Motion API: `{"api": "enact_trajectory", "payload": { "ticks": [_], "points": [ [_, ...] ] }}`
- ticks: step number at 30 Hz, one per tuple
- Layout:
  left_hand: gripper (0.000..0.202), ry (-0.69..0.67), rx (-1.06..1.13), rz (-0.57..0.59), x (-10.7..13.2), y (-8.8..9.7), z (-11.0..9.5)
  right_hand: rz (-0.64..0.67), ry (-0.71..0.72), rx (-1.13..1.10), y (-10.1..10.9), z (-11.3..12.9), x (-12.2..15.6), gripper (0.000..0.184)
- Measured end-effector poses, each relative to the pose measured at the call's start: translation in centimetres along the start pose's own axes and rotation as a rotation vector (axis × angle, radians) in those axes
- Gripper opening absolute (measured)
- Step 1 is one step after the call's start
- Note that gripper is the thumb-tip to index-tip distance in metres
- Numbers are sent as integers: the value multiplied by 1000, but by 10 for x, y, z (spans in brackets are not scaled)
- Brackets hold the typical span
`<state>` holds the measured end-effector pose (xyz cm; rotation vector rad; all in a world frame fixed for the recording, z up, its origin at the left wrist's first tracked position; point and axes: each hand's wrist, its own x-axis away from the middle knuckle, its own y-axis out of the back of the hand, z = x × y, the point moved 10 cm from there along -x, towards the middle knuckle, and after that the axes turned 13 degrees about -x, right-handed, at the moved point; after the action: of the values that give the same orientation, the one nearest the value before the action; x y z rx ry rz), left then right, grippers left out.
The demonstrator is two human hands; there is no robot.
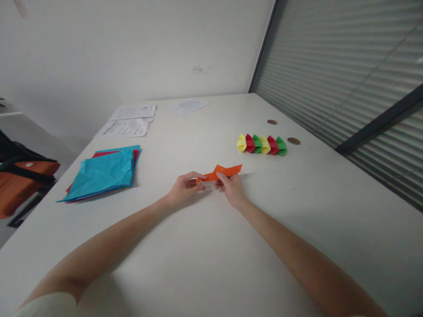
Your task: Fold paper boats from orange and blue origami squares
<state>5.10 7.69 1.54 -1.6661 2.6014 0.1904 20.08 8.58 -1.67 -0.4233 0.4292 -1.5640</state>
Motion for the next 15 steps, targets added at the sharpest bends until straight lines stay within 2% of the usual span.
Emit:
{"api": "enact_trajectory", "payload": {
  "ticks": [3, 6, 8, 11, 15],
  "points": [
    [19, -33, -63, -47, 1, 4, -2, 107, -44, 28, -15, -3, 5, 35],
    [20, -65, -42, 19, 1, -3, -5, 186, -96, 74, -25, -7, 11, 35],
    [21, -61, -8, 48, 2, -6, -6, 189, -116, 68, -26, -8, 12, 34],
    [25, -49, 10, 0, 1, -1, -6, 174, -153, 4, -26, -10, 13, 34],
    [18, -179, -16, -55, 0, 6, -13, 190, -156, -86, -29, -10, 12, 34]
  ]
}}
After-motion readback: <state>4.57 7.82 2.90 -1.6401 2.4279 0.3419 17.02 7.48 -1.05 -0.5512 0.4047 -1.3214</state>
